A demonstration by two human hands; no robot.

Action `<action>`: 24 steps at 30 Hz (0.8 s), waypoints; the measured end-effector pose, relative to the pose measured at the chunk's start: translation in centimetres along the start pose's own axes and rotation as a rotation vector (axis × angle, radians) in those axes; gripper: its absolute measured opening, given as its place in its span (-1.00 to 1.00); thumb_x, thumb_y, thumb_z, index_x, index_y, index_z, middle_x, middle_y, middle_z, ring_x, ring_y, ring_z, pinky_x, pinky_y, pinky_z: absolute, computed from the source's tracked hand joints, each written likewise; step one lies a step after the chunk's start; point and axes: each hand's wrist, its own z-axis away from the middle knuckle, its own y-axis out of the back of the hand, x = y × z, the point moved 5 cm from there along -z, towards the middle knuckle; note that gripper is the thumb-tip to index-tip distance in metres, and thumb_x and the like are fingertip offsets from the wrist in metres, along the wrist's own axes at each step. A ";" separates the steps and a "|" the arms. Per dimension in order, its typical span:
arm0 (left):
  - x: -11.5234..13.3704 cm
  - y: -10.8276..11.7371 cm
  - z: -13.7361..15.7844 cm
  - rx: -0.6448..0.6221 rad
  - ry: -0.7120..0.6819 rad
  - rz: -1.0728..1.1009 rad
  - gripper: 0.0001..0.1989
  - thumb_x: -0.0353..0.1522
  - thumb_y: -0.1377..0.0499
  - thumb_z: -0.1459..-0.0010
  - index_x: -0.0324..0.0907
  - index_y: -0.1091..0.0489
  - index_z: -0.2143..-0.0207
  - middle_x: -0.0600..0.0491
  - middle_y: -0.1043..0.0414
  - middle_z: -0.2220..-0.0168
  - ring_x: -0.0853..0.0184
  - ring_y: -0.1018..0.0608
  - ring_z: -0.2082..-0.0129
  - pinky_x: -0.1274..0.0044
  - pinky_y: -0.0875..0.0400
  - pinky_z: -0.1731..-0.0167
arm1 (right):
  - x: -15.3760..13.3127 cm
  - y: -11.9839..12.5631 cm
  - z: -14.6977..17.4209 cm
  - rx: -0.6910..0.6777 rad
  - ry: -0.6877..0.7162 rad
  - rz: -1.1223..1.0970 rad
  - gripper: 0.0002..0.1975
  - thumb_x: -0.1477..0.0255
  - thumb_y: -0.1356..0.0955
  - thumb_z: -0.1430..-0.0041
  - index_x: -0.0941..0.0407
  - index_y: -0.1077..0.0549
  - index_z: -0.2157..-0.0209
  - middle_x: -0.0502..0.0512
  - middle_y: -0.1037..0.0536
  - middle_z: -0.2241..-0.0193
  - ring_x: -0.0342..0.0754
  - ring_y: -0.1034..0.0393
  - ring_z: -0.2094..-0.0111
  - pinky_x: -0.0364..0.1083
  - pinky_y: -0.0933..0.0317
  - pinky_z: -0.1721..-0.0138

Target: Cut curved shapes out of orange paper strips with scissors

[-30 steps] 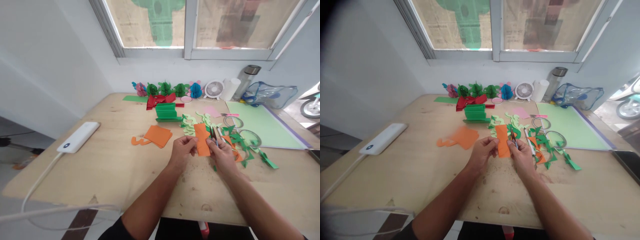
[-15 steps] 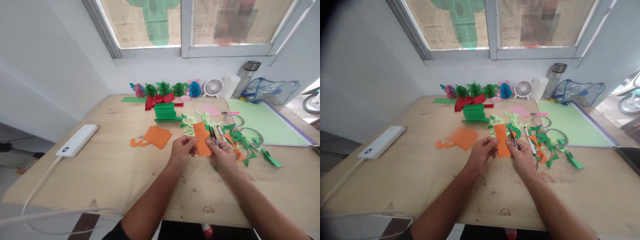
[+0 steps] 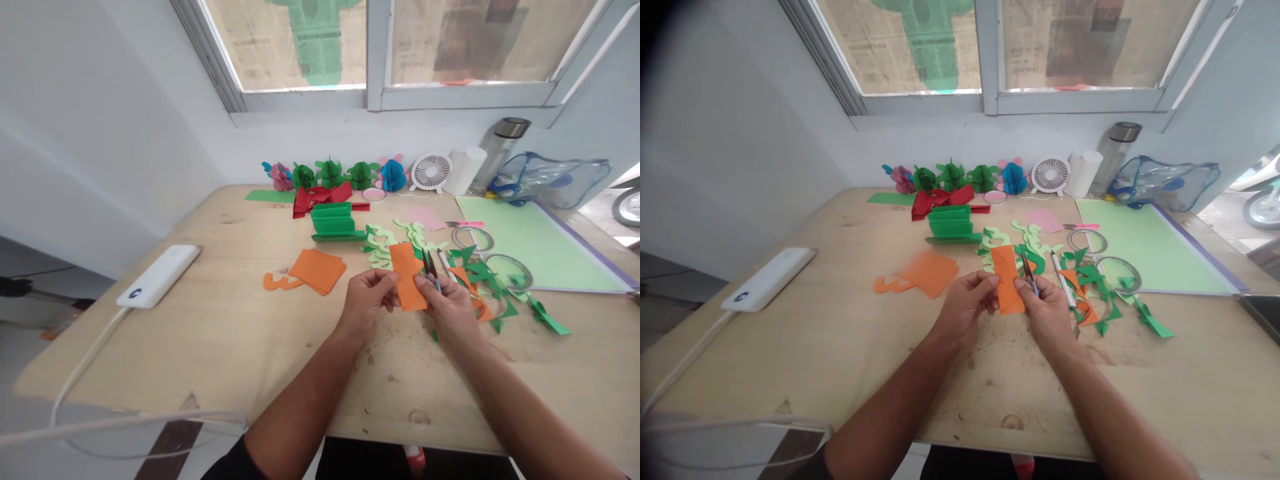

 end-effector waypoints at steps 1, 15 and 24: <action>0.0 0.0 0.0 -0.001 -0.001 0.001 -0.78 -0.28 -0.32 0.12 -0.25 -0.41 0.52 0.14 -0.36 0.65 0.51 -0.37 0.70 0.63 -0.18 0.67 | 0.1 0.0 0.0 -0.007 -0.007 -0.007 -0.60 0.11 -0.50 0.17 0.13 -0.36 0.59 -0.11 -0.22 0.67 -0.22 -0.01 0.62 -0.18 0.07 0.62; 0.1 -0.1 0.0 -0.003 -0.007 -0.019 -0.79 -0.28 -0.30 0.11 -0.23 -0.38 0.56 0.17 -0.33 0.68 0.53 -0.34 0.71 0.63 -0.14 0.65 | -0.6 0.0 0.1 0.016 0.053 0.118 -0.57 0.10 -0.46 0.12 0.10 -0.26 0.63 -0.14 -0.11 0.68 -0.22 0.09 0.63 -0.16 0.17 0.62; 0.2 0.1 -0.1 0.041 -0.090 -0.086 -0.85 -0.33 -0.24 0.10 -0.21 -0.36 0.59 0.18 -0.27 0.71 0.53 -0.28 0.71 0.62 -0.11 0.65 | -0.7 -0.1 0.3 0.005 0.114 0.180 -0.53 0.08 -0.43 0.04 0.09 -0.17 0.63 -0.14 -0.04 0.67 -0.21 0.14 0.61 -0.14 0.23 0.60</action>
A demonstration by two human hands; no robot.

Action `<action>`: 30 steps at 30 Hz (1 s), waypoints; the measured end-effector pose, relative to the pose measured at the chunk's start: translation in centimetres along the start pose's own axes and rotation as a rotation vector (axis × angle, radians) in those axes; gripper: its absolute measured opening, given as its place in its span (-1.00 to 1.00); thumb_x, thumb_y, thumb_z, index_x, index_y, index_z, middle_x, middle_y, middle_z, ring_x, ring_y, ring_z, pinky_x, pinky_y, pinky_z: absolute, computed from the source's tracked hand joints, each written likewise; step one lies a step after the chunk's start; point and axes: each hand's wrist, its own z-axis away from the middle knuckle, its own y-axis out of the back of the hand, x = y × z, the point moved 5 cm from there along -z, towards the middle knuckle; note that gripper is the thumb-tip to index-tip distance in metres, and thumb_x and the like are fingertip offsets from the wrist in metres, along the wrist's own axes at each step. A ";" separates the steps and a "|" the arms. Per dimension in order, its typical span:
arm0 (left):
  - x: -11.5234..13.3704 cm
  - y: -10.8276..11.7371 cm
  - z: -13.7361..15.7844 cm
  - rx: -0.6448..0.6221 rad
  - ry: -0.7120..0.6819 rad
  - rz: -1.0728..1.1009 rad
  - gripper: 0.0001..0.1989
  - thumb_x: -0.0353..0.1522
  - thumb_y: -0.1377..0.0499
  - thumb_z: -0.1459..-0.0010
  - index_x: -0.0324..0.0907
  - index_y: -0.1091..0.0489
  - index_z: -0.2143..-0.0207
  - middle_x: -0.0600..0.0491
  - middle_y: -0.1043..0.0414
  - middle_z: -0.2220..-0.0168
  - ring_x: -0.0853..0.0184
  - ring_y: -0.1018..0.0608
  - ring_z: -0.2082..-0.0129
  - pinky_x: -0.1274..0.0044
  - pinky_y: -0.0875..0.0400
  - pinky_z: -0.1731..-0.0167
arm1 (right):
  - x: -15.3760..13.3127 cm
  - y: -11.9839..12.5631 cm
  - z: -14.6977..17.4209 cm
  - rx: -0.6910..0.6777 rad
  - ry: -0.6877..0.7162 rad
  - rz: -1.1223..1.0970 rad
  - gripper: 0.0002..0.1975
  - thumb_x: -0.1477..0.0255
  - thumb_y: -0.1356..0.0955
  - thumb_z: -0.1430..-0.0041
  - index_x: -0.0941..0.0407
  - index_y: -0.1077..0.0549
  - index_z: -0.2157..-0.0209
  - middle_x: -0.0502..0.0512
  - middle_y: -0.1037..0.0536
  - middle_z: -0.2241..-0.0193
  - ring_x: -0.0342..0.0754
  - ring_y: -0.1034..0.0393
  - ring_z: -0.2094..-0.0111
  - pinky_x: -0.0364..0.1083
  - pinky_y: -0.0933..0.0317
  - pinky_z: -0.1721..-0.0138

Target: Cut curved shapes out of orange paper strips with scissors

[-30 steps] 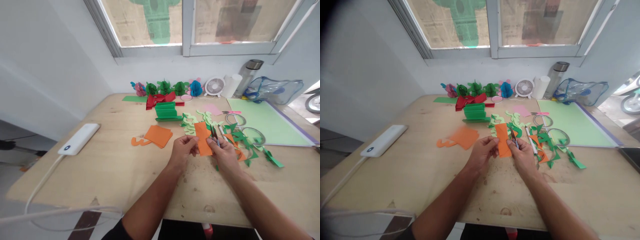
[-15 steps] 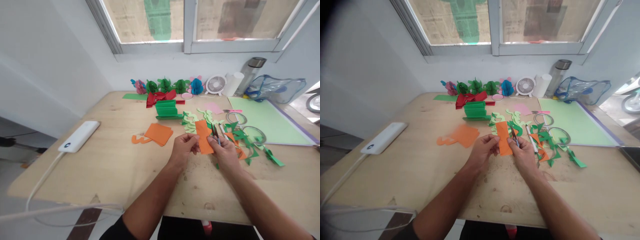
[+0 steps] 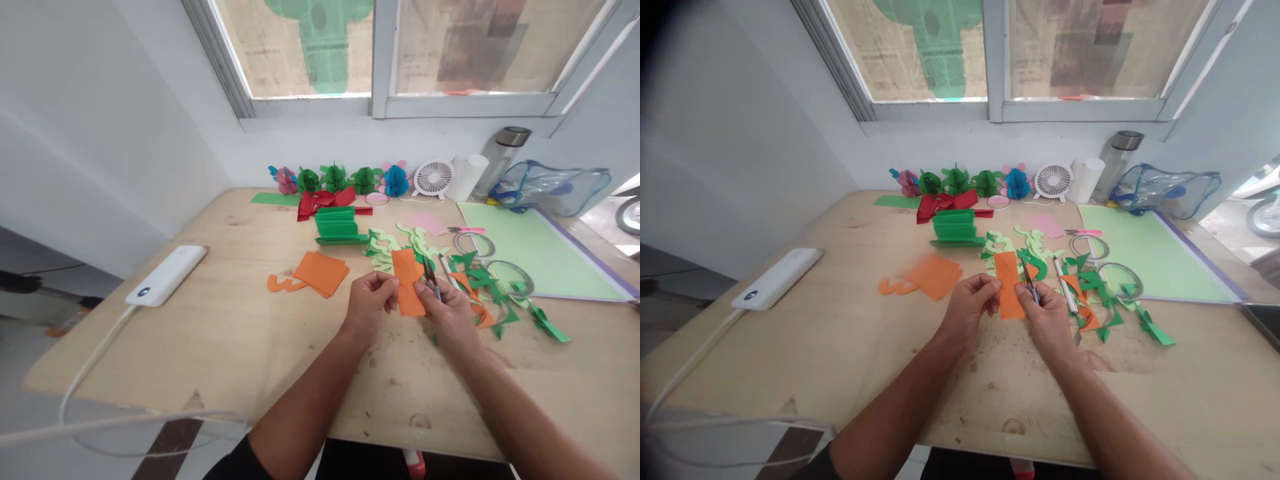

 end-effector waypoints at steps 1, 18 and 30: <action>0.0 0.0 0.0 0.004 -0.002 -0.006 -0.84 -0.32 -0.25 0.10 -0.21 -0.36 0.59 0.19 -0.27 0.71 0.53 -0.27 0.71 0.61 -0.10 0.65 | 0.1 0.0 0.0 -0.003 -0.002 -0.006 -0.53 0.08 -0.43 0.04 0.08 -0.17 0.63 -0.14 -0.04 0.66 -0.21 0.15 0.61 -0.14 0.23 0.60; -0.1 -0.9 0.4 -0.110 -0.018 -0.082 -0.81 -0.31 -0.26 0.10 -0.22 -0.35 0.62 0.19 -0.23 0.75 0.54 -0.22 0.74 0.62 -0.07 0.66 | 1.0 0.5 -0.3 0.085 -0.092 -0.228 -0.63 0.16 -0.51 0.14 0.11 -0.35 0.52 -0.19 -0.09 0.72 -0.25 0.11 0.68 -0.18 0.22 0.66; 0.3 -1.3 0.7 -0.165 -0.034 -0.120 -0.78 -0.28 -0.27 0.13 -0.21 -0.36 0.66 0.18 -0.21 0.76 0.54 -0.21 0.72 0.63 -0.07 0.68 | 0.4 0.2 -0.2 0.058 -0.162 -0.407 -0.56 0.21 -0.56 0.28 0.10 -0.26 0.59 -0.23 -0.07 0.73 -0.30 0.16 0.71 -0.23 0.25 0.73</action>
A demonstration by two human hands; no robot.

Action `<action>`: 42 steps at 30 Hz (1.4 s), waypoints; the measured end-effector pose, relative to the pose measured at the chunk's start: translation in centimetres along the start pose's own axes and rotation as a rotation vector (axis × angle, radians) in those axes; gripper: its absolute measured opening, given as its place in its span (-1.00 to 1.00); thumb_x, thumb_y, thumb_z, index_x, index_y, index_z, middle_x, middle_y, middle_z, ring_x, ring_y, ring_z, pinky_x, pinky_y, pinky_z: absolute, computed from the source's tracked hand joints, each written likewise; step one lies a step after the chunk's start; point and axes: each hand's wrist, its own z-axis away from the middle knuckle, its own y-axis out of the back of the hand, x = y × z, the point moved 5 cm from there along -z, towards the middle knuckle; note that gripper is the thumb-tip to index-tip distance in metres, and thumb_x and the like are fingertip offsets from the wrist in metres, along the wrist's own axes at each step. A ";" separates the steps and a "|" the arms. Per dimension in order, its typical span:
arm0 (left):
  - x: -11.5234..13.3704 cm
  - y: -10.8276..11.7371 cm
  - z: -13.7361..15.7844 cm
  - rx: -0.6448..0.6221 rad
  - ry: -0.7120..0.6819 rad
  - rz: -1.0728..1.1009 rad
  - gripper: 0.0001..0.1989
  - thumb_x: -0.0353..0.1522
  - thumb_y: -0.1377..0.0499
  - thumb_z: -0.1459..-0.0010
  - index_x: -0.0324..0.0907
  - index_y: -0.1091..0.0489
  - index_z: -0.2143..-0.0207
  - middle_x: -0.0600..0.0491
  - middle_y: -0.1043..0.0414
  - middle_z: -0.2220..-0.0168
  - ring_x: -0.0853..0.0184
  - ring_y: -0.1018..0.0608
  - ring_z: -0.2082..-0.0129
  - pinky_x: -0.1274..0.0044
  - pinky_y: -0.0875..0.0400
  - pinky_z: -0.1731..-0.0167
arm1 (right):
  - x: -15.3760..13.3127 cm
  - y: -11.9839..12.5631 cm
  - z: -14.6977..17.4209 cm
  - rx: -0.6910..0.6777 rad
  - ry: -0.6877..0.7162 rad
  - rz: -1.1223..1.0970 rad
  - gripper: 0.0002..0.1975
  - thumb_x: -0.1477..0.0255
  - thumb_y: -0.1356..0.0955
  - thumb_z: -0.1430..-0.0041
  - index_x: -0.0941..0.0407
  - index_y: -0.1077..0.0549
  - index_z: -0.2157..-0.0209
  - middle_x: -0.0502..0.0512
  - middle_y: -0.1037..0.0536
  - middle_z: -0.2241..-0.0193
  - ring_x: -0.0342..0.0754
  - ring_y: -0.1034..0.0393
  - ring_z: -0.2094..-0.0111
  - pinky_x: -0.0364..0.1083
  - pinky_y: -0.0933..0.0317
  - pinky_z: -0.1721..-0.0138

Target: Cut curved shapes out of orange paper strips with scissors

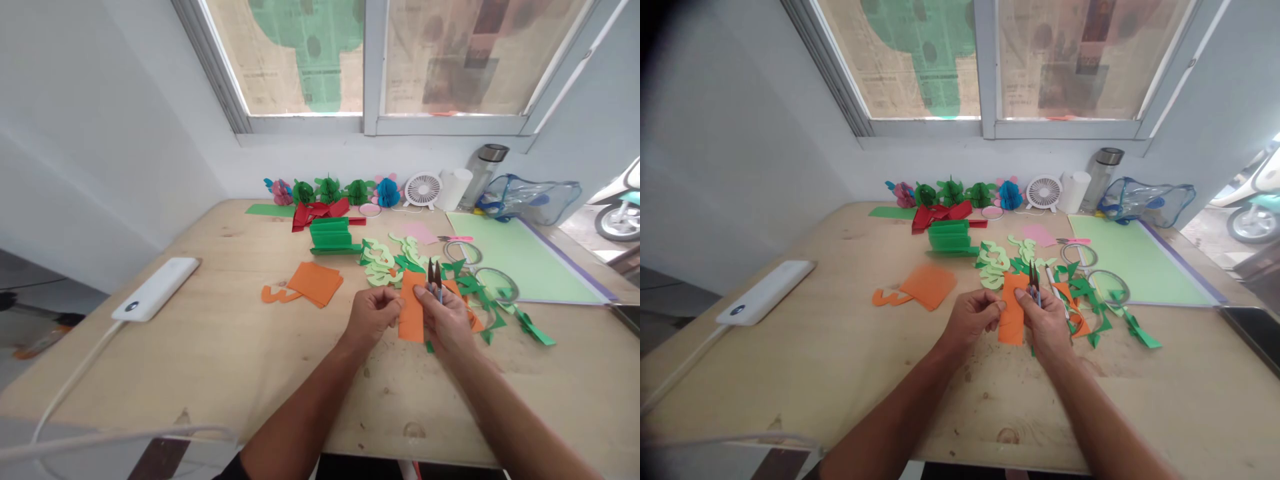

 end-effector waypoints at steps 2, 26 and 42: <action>-0.1 -0.1 0.0 -0.016 -0.001 -0.003 -0.79 -0.29 -0.26 0.13 -0.21 -0.36 0.66 0.18 -0.20 0.76 0.54 -0.21 0.72 0.64 -0.07 0.68 | -0.2 -0.2 0.1 0.007 -0.009 -0.016 -0.53 0.22 -0.57 0.29 0.09 -0.23 0.63 -0.24 -0.03 0.75 -0.31 0.18 0.72 -0.23 0.27 0.74; 0.3 -0.2 0.2 -0.033 -0.003 0.039 -0.83 -0.35 -0.27 0.11 -0.21 -0.38 0.64 0.20 -0.22 0.74 0.55 -0.23 0.72 0.63 -0.14 0.64 | -0.4 -0.6 0.0 -0.051 -0.028 0.006 -0.47 0.27 -0.56 0.30 0.06 -0.10 0.69 -0.24 0.03 0.76 -0.31 0.24 0.73 -0.18 0.30 0.74; -0.3 0.1 -0.2 -0.010 -0.009 0.060 -0.84 -0.33 -0.25 0.11 -0.23 -0.37 0.61 0.21 -0.21 0.76 0.55 -0.22 0.73 0.63 -0.10 0.65 | 0.2 -0.1 0.0 0.045 -0.049 -0.056 -0.48 0.29 -0.61 0.42 0.11 -0.20 0.64 -0.23 -0.08 0.73 -0.32 0.13 0.70 -0.24 0.25 0.72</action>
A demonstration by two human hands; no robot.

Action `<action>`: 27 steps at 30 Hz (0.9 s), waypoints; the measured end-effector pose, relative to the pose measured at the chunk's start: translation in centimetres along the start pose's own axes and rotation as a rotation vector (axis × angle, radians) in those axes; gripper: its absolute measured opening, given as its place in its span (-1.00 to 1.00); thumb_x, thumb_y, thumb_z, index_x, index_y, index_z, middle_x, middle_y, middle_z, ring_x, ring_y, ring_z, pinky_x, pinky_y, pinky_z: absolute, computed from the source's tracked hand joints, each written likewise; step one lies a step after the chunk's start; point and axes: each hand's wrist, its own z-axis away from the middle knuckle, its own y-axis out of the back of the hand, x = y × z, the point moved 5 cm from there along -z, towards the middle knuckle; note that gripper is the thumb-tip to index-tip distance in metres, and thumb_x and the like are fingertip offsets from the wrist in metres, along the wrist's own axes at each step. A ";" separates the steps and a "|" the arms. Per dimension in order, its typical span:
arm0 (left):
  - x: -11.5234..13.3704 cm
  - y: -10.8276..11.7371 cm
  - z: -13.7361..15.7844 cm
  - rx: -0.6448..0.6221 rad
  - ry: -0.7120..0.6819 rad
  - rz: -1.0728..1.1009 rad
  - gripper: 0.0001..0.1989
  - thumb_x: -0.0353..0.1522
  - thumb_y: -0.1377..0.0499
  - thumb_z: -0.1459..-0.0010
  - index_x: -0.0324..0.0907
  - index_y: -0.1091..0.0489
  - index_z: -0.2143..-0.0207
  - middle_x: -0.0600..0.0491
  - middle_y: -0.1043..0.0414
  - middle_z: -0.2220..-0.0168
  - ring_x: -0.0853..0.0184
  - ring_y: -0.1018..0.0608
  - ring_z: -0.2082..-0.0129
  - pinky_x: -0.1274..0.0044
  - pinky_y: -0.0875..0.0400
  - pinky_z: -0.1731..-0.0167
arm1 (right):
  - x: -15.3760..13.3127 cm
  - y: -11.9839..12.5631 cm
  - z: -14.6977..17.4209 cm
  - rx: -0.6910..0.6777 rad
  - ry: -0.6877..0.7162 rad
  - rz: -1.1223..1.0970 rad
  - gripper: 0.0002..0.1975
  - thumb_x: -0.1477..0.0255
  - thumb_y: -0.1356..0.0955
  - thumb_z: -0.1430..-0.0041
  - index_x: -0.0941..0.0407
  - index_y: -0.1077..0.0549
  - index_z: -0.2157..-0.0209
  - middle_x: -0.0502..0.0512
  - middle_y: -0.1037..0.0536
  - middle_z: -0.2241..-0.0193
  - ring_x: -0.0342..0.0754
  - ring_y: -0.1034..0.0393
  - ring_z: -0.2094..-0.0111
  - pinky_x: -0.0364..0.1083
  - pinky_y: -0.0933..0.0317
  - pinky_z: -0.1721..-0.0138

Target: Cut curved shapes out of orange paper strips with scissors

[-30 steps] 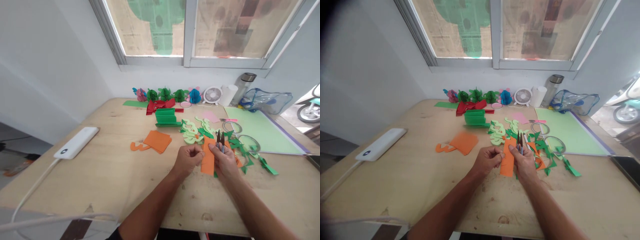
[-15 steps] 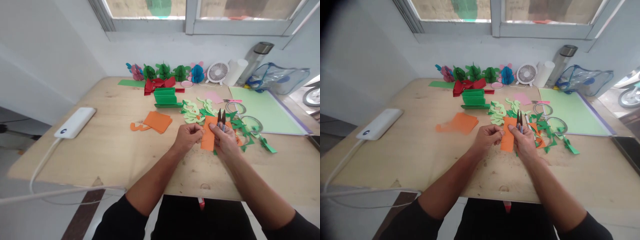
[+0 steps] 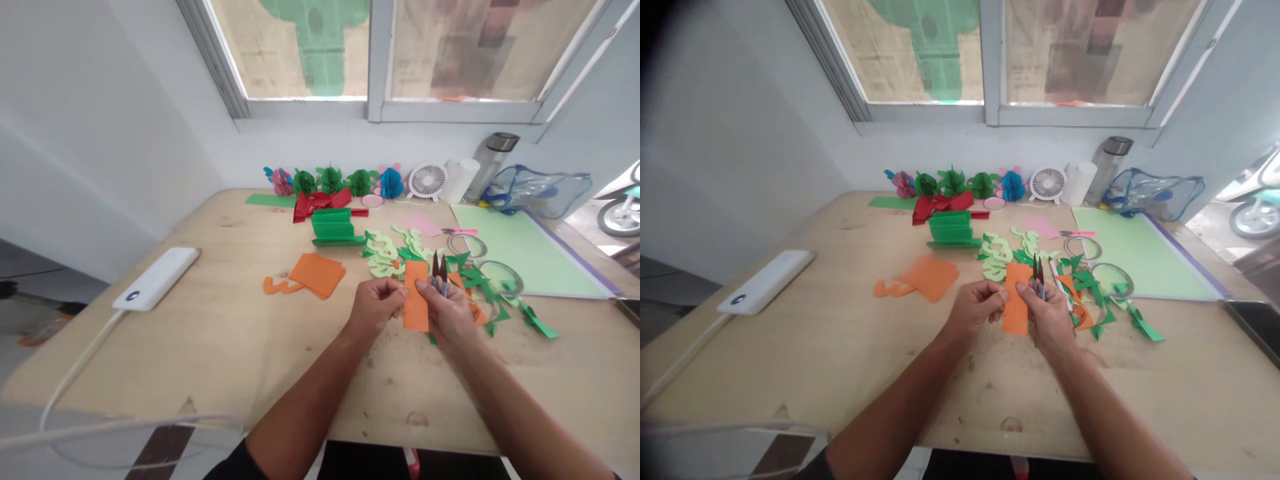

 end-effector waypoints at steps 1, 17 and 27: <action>0.0 0.0 0.0 0.004 -0.003 -0.007 -0.83 -0.33 -0.25 0.11 -0.23 -0.37 0.62 0.21 -0.21 0.75 0.55 -0.22 0.73 0.63 -0.09 0.65 | 0.1 -0.1 0.0 -0.009 -0.010 0.004 -0.49 0.30 -0.61 0.40 0.11 -0.21 0.63 -0.23 -0.08 0.73 -0.33 0.14 0.70 -0.25 0.25 0.72; 0.0 -0.1 0.2 -0.017 -0.047 -0.070 -0.80 -0.32 -0.24 0.09 -0.22 -0.32 0.64 0.22 -0.17 0.74 0.55 -0.19 0.71 0.63 -0.07 0.64 | 0.0 0.2 -0.1 -0.059 -0.012 0.055 -0.49 0.27 -0.59 0.32 0.10 -0.17 0.67 -0.23 -0.01 0.73 -0.33 0.21 0.72 -0.23 0.30 0.72; -0.4 -0.9 0.4 -0.133 -0.063 -0.132 -0.84 -0.37 -0.21 0.07 -0.23 -0.34 0.63 0.19 -0.19 0.71 0.53 -0.22 0.67 0.62 -0.10 0.63 | -0.9 0.4 -0.4 -0.109 -0.029 0.073 -0.63 0.28 -0.56 0.28 0.14 -0.34 0.61 -0.16 -0.17 0.73 -0.30 0.04 0.72 -0.23 0.15 0.73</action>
